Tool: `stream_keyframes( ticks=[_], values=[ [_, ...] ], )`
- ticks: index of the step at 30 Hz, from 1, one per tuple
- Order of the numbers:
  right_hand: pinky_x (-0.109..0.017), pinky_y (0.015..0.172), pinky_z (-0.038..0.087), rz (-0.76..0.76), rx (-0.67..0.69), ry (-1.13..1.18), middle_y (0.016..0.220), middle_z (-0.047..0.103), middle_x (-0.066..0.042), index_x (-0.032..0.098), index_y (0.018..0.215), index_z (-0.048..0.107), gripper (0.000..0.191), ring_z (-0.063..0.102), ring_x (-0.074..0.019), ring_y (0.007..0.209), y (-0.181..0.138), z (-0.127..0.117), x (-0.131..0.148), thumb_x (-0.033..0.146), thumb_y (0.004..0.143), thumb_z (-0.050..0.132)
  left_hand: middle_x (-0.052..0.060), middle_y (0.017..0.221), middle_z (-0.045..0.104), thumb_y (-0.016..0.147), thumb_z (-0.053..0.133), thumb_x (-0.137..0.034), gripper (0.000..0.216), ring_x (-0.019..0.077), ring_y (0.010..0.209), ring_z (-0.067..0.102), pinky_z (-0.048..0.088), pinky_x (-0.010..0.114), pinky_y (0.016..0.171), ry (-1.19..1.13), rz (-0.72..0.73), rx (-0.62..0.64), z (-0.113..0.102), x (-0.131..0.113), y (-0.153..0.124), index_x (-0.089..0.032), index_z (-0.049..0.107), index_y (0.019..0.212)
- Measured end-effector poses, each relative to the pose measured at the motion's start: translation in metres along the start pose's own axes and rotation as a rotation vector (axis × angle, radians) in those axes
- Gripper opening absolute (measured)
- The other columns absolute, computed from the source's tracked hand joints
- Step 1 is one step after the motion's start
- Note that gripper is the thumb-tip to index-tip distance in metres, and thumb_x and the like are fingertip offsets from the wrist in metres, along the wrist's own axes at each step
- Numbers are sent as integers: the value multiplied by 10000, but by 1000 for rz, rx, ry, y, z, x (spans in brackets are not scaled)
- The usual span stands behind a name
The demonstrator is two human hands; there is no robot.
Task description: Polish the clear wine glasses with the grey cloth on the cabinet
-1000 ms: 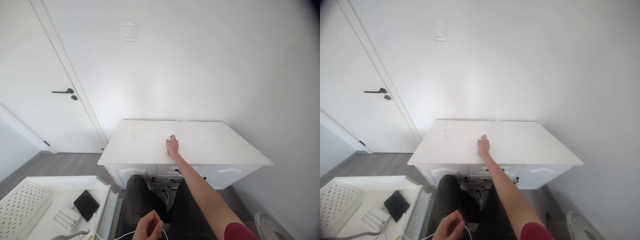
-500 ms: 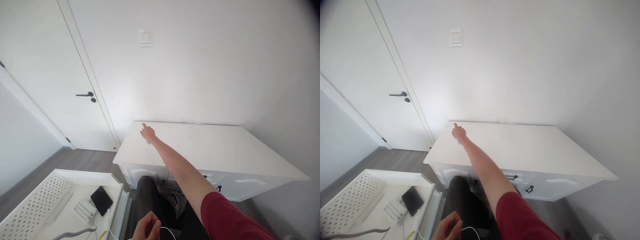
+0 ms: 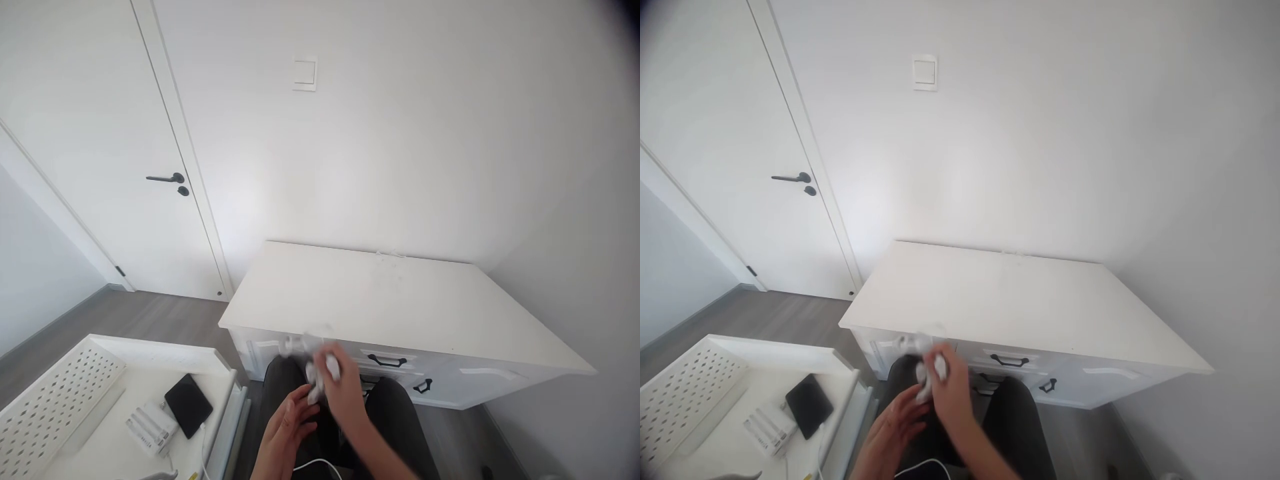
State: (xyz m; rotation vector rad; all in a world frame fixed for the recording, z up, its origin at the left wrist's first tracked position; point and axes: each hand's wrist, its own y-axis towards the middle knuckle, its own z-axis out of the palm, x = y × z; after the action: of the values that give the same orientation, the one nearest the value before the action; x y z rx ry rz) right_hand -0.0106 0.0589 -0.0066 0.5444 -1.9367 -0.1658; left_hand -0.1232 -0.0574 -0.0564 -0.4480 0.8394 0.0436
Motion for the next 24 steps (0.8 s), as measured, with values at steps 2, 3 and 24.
stream_keyframes(
  ticks=[2, 3, 24],
  values=[
    [-237, 684, 482, 34, 3, 120, 772, 644, 8, 205, 835, 588, 236, 614, -152, 697, -55, -17, -12, 343, 1021, 544, 167, 1353, 716, 785, 791, -666, 629, 343, 1288, 628, 521, 392, 979, -71, -38, 64, 9, 3, 7, -214, 774, 1221],
    [-238, 639, 462, 19, 33, 125, 744, 617, 13, 210, 830, 594, 217, 583, -146, 656, -74, -24, -16, 328, 1007, 552, 162, 1359, 713, 786, 810, -632, 597, 347, 1312, 614, 513, 393, 999, -79, -56, 106, 14, 6, 9, -212, 778, 1209],
    [-253, 689, 459, 463, 15, 745, 857, 586, 10, 236, 1112, 635, 475, 568, -167, 737, -90, -48, 5, 364, 684, 797, 179, 1145, 785, 717, 914, -508, 675, 314, 983, 786, 587, 364, 894, 76, 352, 66, 38, -15, -18, -220, 550, 1208]
  ],
)
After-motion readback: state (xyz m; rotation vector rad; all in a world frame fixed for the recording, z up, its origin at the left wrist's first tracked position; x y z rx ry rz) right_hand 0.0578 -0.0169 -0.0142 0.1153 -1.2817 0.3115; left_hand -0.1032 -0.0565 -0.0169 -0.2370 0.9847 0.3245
